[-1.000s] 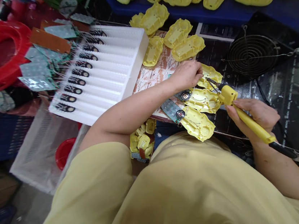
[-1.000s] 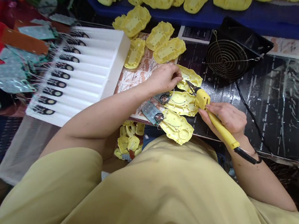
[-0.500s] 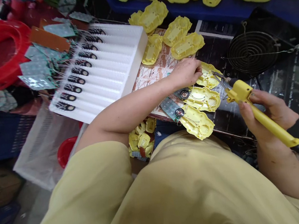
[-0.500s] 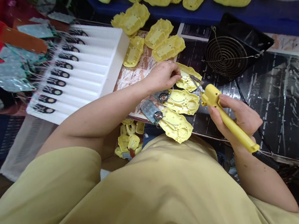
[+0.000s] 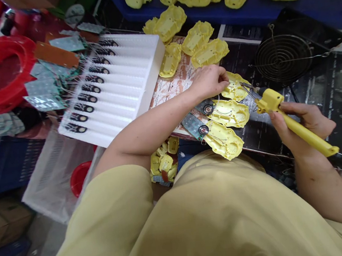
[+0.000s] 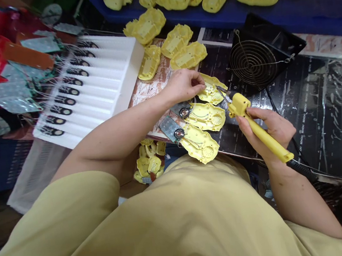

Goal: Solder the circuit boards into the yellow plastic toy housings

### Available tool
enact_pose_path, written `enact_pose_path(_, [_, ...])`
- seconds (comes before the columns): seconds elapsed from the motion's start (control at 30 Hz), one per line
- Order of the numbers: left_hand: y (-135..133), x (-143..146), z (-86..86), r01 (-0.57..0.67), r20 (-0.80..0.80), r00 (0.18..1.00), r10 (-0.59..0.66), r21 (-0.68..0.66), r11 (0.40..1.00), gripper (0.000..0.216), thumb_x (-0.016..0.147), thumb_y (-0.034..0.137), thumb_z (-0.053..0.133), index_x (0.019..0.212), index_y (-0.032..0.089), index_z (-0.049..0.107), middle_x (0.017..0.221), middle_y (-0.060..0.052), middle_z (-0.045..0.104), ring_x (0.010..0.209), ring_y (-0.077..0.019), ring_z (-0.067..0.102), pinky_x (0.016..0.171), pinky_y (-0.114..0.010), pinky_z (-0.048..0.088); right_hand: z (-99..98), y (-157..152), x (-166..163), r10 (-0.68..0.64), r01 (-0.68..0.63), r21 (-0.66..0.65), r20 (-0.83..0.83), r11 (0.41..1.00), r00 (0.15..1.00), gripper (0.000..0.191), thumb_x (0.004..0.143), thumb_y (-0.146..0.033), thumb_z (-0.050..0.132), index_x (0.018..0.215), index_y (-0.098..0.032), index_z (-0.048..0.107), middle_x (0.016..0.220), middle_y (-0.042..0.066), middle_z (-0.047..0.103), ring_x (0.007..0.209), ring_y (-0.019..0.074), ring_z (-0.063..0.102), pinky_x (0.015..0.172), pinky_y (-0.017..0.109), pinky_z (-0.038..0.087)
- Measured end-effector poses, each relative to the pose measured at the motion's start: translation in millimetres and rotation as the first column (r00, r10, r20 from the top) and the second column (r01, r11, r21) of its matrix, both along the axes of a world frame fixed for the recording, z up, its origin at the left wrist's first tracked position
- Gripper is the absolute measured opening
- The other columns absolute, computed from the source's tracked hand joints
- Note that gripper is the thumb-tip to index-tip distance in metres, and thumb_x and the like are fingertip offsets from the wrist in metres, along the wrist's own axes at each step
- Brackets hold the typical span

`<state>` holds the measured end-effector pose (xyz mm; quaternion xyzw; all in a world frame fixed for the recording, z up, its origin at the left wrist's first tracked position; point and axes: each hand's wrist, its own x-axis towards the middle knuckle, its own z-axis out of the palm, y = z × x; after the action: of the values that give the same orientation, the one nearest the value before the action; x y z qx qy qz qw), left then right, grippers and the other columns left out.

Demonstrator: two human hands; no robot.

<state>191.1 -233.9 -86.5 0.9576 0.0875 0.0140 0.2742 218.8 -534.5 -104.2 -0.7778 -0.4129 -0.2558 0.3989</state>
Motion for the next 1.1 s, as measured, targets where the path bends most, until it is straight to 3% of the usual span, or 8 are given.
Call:
enact_pose_path(0.1, [-1.7,0.9,2.7,0.006,-0.011,1.0,-0.006,0.027,1.0,0.03,0.086,0.02,0.067,0.106,0.021,0.09,0.099,-0.008,0.086,0.111,-0.0278,0.08,0.104,-0.038,0.061,-6.0,1.0,-0.6,-0.013,0.014,0.01,-0.104,1.0,0.994,0.046,0.101,-0.046,0.086,0.143,-0.032,0.075,0.108,0.001,0.086,0.082,0.0246,0.085,0.079,0.037,0.073])
enact_pose_path(0.17, [-2.6,1.2,3.9,0.012,-0.017,1.0,-0.011,0.032,0.999,0.03,0.085,0.019,0.067,0.105,0.021,0.09,0.099,-0.008,0.086,0.111,-0.0286,0.08,0.105,-0.04,0.061,-7.3,2.4,-0.9,0.002,0.002,0.03,-0.117,1.0,0.993,0.051,0.1,-0.043,0.088,0.148,-0.035,0.073,0.107,0.0,0.086,0.082,0.0247,0.085,0.08,0.038,0.073])
enact_pose_path(0.37, [-3.8,2.1,5.1,0.004,-0.033,0.999,-0.003,0.05,0.999,0.03,0.084,0.018,0.067,0.105,0.02,0.089,0.104,-0.008,0.087,0.11,-0.0292,0.081,0.104,-0.041,0.061,-7.2,6.8,2.4,0.045,-0.044,0.053,-0.022,0.998,0.999,0.025,0.099,-0.042,0.089,0.121,-0.032,0.082,0.105,0.0,0.087,0.078,0.0236,0.083,0.073,0.035,0.071])
enact_pose_path(0.53, [-4.9,1.9,5.5,0.017,-0.023,1.0,-0.015,0.055,0.998,0.032,0.085,0.016,0.067,0.105,0.024,0.091,0.107,-0.008,0.089,0.11,-0.0292,0.081,0.105,-0.042,0.062,-12.9,6.6,5.8,-0.001,0.002,0.03,-0.022,1.0,1.0,0.026,0.101,-0.057,0.084,0.099,-0.032,0.078,0.092,0.0,0.085,0.072,0.0235,0.081,0.065,0.037,0.07])
enact_pose_path(0.77, [-4.1,3.6,2.8,0.033,-0.005,0.999,-0.033,0.039,0.999,0.03,0.086,0.014,0.068,0.103,0.023,0.091,0.104,-0.008,0.088,0.116,-0.0306,0.081,0.111,-0.044,0.059,-2.3,11.4,12.2,0.14,-0.137,0.057,-0.048,0.989,0.989,0.02,0.098,-0.044,0.091,0.097,-0.029,0.078,0.092,0.0,0.086,0.075,0.0221,0.083,0.069,0.033,0.071])
enact_pose_path(0.93, [-4.6,4.2,3.8,0.027,-0.034,0.999,-0.025,0.052,0.998,0.03,0.086,0.016,0.068,0.105,0.021,0.091,0.105,-0.01,0.087,0.12,-0.0328,0.08,0.114,-0.046,0.057,4.6,8.1,21.5,0.208,-0.208,0.0,-0.012,0.978,0.978,0.02,0.092,-0.036,0.095,0.095,-0.026,0.078,0.09,0.002,0.086,0.073,0.0221,0.083,0.067,0.029,0.07])
enact_pose_path(1.1, [-3.0,3.8,2.7,0.044,-0.024,0.999,-0.043,0.046,0.998,0.035,0.086,0.019,0.068,0.111,0.022,0.091,0.103,-0.01,0.087,0.115,-0.0314,0.08,0.109,-0.044,0.061,-0.6,3.4,24.2,0.16,-0.164,0.181,0.039,0.97,0.986,0.019,0.091,-0.034,0.095,0.098,-0.026,0.079,0.091,0.004,0.086,0.069,0.0226,0.082,0.064,0.029,0.069])
